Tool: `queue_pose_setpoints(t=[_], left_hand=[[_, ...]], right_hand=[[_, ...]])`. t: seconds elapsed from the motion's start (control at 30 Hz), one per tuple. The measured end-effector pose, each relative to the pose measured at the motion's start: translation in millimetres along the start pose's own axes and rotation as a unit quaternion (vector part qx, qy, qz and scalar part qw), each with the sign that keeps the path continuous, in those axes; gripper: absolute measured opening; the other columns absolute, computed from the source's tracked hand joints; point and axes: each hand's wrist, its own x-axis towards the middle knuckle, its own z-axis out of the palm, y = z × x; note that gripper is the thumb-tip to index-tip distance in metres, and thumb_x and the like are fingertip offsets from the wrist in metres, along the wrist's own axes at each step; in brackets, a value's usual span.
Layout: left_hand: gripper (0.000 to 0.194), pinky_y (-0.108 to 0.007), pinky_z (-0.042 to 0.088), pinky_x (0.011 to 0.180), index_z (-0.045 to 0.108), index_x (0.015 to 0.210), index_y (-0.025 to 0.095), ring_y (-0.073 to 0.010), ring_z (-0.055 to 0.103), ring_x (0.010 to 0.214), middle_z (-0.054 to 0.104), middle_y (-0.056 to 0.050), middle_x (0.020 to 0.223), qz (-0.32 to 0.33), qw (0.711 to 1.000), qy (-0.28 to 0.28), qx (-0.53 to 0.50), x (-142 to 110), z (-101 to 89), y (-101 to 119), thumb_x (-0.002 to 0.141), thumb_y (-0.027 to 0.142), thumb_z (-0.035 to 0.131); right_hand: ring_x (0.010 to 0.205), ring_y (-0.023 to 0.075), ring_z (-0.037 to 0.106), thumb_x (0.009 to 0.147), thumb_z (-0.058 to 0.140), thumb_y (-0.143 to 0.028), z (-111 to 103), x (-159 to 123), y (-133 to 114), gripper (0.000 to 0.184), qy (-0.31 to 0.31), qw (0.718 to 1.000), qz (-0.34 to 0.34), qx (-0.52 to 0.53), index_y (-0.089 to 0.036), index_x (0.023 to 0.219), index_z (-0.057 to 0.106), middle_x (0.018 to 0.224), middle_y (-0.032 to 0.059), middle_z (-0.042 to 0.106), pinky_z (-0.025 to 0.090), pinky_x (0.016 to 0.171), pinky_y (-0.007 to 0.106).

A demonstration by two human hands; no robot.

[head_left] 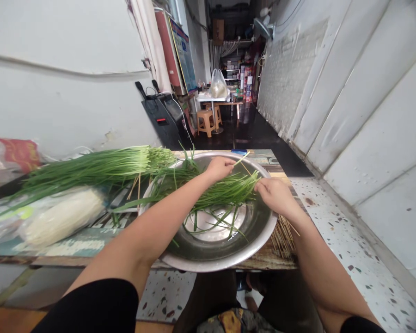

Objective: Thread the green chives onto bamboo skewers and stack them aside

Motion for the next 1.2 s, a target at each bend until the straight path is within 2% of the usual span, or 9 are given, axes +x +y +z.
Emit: queue_pose_setpoints(t=[0.13, 0.27, 0.37, 0.47, 0.6, 0.7, 0.8, 0.9, 1.2], left_hand=[[0.029, -0.021, 0.037, 0.051, 0.075, 0.09, 0.017, -0.0082, 0.046, 0.046, 0.063, 0.001, 0.055, -0.033, 0.999, -0.008, -0.025, -2.6, -7.7, 5.6, 0.066, 0.011, 0.06], [0.024, -0.021, 0.038, 0.051, 0.075, 0.084, 0.015, -0.009, 0.049, 0.05, 0.066, -0.002, 0.061, -0.077, 0.995, -0.018, -0.063, -7.3, -12.3, 9.3, 0.064, 0.011, 0.063], [0.026, -0.022, 0.041, 0.058, 0.075, 0.091, 0.018, -0.01, 0.052, 0.056, 0.069, -0.002, 0.067, -0.033, 0.996, -0.043, -0.074, -7.7, -10.3, 9.5, 0.066, 0.02, 0.066], [0.026, -0.022, 0.042, 0.065, 0.076, 0.088, 0.018, -0.0106, 0.055, 0.061, 0.071, -0.002, 0.072, 0.024, 0.996, -0.03, -0.077, -3.4, -5.8, 5.2, 0.065, 0.029, 0.07], [0.022, -0.021, 0.039, 0.055, 0.076, 0.083, 0.017, -0.0089, 0.05, 0.052, 0.066, -0.001, 0.061, 0.004, 0.999, -0.006, -0.048, 2.0, -0.5, -2.1, 0.068, 0.031, 0.068], [0.02, -0.019, 0.035, 0.048, 0.074, 0.081, 0.014, -0.0069, 0.046, 0.047, 0.064, -0.002, 0.061, -0.024, 0.999, -0.013, -0.043, 0.8, 0.5, -0.6, 0.073, 0.028, 0.062], [0.024, -0.018, 0.029, 0.044, 0.072, 0.093, 0.013, -0.0037, 0.038, 0.042, 0.064, -0.002, 0.066, -0.039, 0.995, -0.039, -0.085, -2.6, -0.1, 5.9, 0.077, 0.021, 0.056], [0.031, -0.017, 0.024, 0.041, 0.068, 0.106, 0.015, -0.0022, 0.03, 0.039, 0.06, 0.001, 0.062, -0.052, 0.988, -0.047, -0.138, -4.7, -1.2, 11.2, 0.079, 0.017, 0.053], [0.031, -0.018, 0.024, 0.04, 0.067, 0.109, 0.012, -0.0024, 0.032, 0.038, 0.06, 0.0, 0.062, -0.102, 0.974, -0.039, -0.198, -9.3, -5.7, 19.9, 0.08, 0.013, 0.055]], right_hand=[[0.07, 0.0175, 0.058, 0.084, 0.04, -0.019, 1.5, -0.1, 1.1, 0.028, 0.014, 1.0, 0.012, 0.019, -0.018, 0.072, 0.065, 0.071, 0.0047, 0.067, 0.036, 0.067, 0.026], [0.068, 0.0168, 0.057, 0.084, 0.04, -0.019, 0.4, -1.0, 0.5, 0.028, 0.01, 1.0, 0.007, 0.023, -0.018, 0.07, 0.065, 0.069, 0.0042, 0.066, 0.036, 0.066, 0.025], [0.07, 0.0173, 0.057, 0.083, 0.04, -0.018, -0.8, -1.0, -0.3, 0.028, 0.005, 1.0, 0.009, 0.018, -0.017, 0.071, 0.065, 0.07, 0.0049, 0.067, 0.036, 0.067, 0.026], [0.07, 0.0173, 0.057, 0.084, 0.04, -0.018, -0.8, -0.6, -0.6, 0.028, 0.007, 1.0, 0.011, 0.016, -0.018, 0.072, 0.066, 0.07, 0.0048, 0.066, 0.036, 0.067, 0.026], [0.07, 0.0172, 0.056, 0.084, 0.04, -0.02, 0.0, -0.8, -0.4, 0.028, 0.006, 1.0, 0.014, 0.014, -0.018, 0.072, 0.065, 0.069, 0.0045, 0.066, 0.036, 0.067, 0.026], [0.071, 0.0171, 0.057, 0.084, 0.04, -0.02, -0.1, -1.0, -0.5, 0.028, 0.004, 1.0, 0.011, 0.019, -0.017, 0.071, 0.065, 0.071, 0.0048, 0.066, 0.036, 0.067, 0.025], [0.072, 0.0173, 0.057, 0.084, 0.04, -0.019, -0.5, -1.0, -0.7, 0.028, 0.002, 1.0, 0.008, 0.02, -0.017, 0.071, 0.065, 0.072, 0.0051, 0.067, 0.036, 0.068, 0.025], [0.072, 0.0175, 0.057, 0.084, 0.04, -0.019, -0.6, -1.0, -0.8, 0.028, 0.004, 1.0, 0.007, 0.018, -0.018, 0.071, 0.065, 0.072, 0.0052, 0.067, 0.036, 0.068, 0.026], [0.071, 0.0179, 0.058, 0.083, 0.039, -0.02, 0.9, -0.8, 1.4, 0.029, 0.01, 1.0, -0.003, 0.023, -0.017, 0.071, 0.065, 0.07, 0.0055, 0.066, 0.036, 0.067, 0.026]])
